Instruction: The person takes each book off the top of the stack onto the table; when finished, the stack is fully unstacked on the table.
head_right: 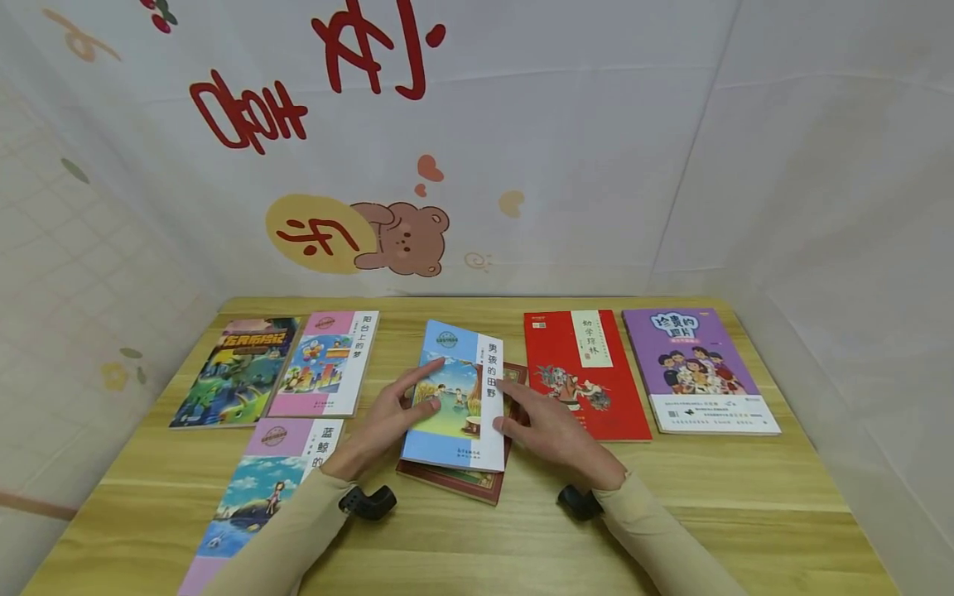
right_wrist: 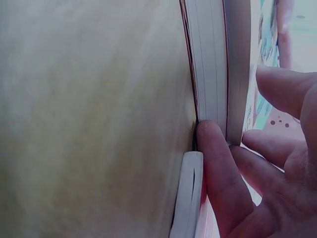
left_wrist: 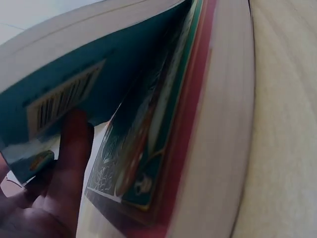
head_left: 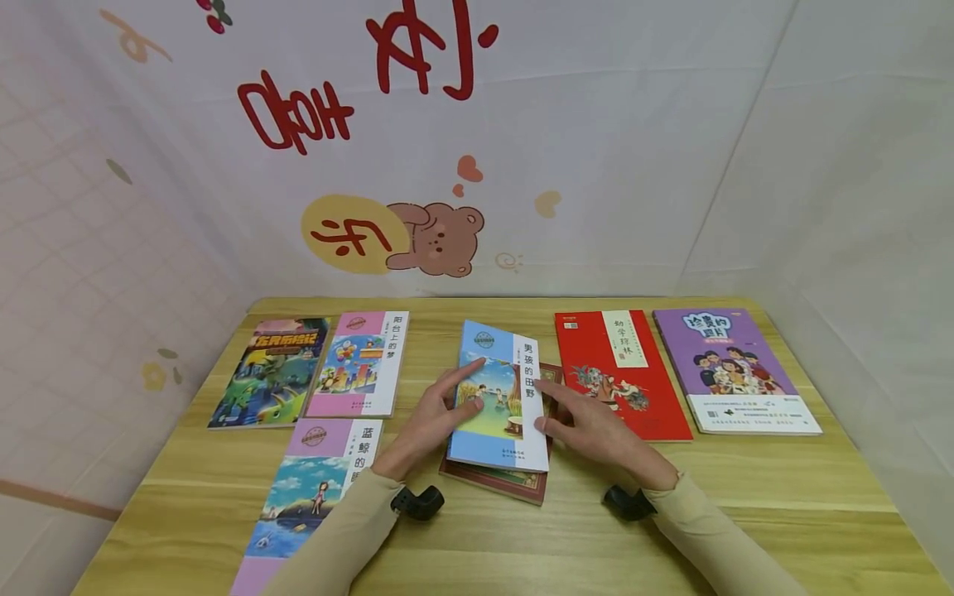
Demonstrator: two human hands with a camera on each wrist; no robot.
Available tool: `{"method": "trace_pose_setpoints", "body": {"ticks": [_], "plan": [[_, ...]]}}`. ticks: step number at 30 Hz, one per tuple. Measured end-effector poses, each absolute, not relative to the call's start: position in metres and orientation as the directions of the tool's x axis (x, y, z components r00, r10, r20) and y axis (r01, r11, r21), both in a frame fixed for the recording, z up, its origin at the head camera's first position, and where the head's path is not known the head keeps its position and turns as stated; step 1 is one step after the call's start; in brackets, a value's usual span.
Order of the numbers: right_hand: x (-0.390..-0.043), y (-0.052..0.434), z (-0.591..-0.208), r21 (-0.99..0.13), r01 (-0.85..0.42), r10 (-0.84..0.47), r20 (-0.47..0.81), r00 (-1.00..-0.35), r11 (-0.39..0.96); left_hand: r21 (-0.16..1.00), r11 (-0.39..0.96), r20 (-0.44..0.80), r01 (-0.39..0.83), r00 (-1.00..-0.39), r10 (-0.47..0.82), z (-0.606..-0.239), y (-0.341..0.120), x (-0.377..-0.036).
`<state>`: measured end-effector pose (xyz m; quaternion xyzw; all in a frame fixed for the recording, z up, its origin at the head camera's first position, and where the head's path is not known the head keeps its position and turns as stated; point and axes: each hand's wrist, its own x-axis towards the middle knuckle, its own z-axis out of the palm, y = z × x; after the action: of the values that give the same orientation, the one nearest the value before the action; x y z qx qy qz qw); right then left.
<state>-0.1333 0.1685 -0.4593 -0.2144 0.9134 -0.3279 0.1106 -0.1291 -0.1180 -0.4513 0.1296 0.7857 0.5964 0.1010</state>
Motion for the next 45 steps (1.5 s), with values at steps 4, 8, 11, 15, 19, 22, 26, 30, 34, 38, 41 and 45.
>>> {"method": "trace_pose_setpoints", "body": {"ticks": [4, 8, 11, 15, 19, 22, 26, 30, 34, 38, 41, 45], "plan": [[-0.133, 0.166, -0.458, -0.653, -0.294, -0.453, -0.084, -0.888, 0.698, 0.960, 0.263, 0.024, 0.100, -0.960, 0.278, -0.452, -0.120, -0.129], [-0.132, 0.163, -0.456, -0.650, -0.269, -0.432, -0.100, -0.896, 0.710, 0.973, 0.213, 0.031, 0.086, -0.968, 0.248, -0.449, -0.128, -0.130], [-0.130, 0.162, -0.455, -0.631, -0.295, -0.446, -0.092, -0.890, 0.718, 0.973, 0.208, 0.047, 0.096, -0.972, 0.229, -0.444, -0.137, -0.132], [-0.129, 0.162, -0.455, -0.597, -0.368, -0.500, -0.066, -0.863, 0.713, 0.974, 0.188, 0.091, 0.129, -0.976, 0.199, -0.437, -0.150, -0.137], [-0.128, 0.164, -0.455, -0.574, -0.406, -0.530, -0.057, -0.846, 0.711, 0.993, 0.082, 0.075, 0.090, -0.982, 0.174, -0.431, -0.160, -0.140], [-0.128, 0.165, -0.455, -0.563, -0.422, -0.543, -0.057, -0.838, 0.711, 0.999, 0.008, 0.042, 0.044, -0.989, 0.144, -0.427, -0.165, -0.143], [-0.128, 0.165, -0.453, -0.564, -0.429, -0.555, -0.062, -0.830, 0.705, 0.998, -0.057, 0.032, 0.025, -0.993, 0.115, -0.425, -0.170, -0.147], [-0.127, 0.164, -0.452, -0.565, -0.433, -0.564, -0.071, -0.823, 0.703, 0.996, -0.084, 0.020, 0.012, -0.995, 0.098, -0.426, -0.174, -0.151], [-0.126, 0.162, -0.451, -0.562, -0.438, -0.571, -0.076, -0.817, 0.701, 0.993, -0.116, -0.016, -0.024, -0.997, 0.071, -0.427, -0.178, -0.156], [-0.127, 0.162, -0.451, -0.559, -0.448, -0.581, -0.075, -0.811, 0.698, 0.978, -0.193, -0.068, -0.076, -0.996, 0.050, -0.427, -0.180, -0.159], [-0.127, 0.161, -0.452, -0.555, -0.455, -0.586, -0.075, -0.806, 0.697, 0.964, -0.248, -0.090, -0.099, -0.995, 0.044, -0.427, -0.182, -0.160], [-0.125, 0.162, -0.451, -0.555, -0.466, -0.601, -0.078, -0.795, 0.689, 0.956, -0.273, -0.098, -0.107, -0.994, 0.047, -0.427, -0.184, -0.161]]}}
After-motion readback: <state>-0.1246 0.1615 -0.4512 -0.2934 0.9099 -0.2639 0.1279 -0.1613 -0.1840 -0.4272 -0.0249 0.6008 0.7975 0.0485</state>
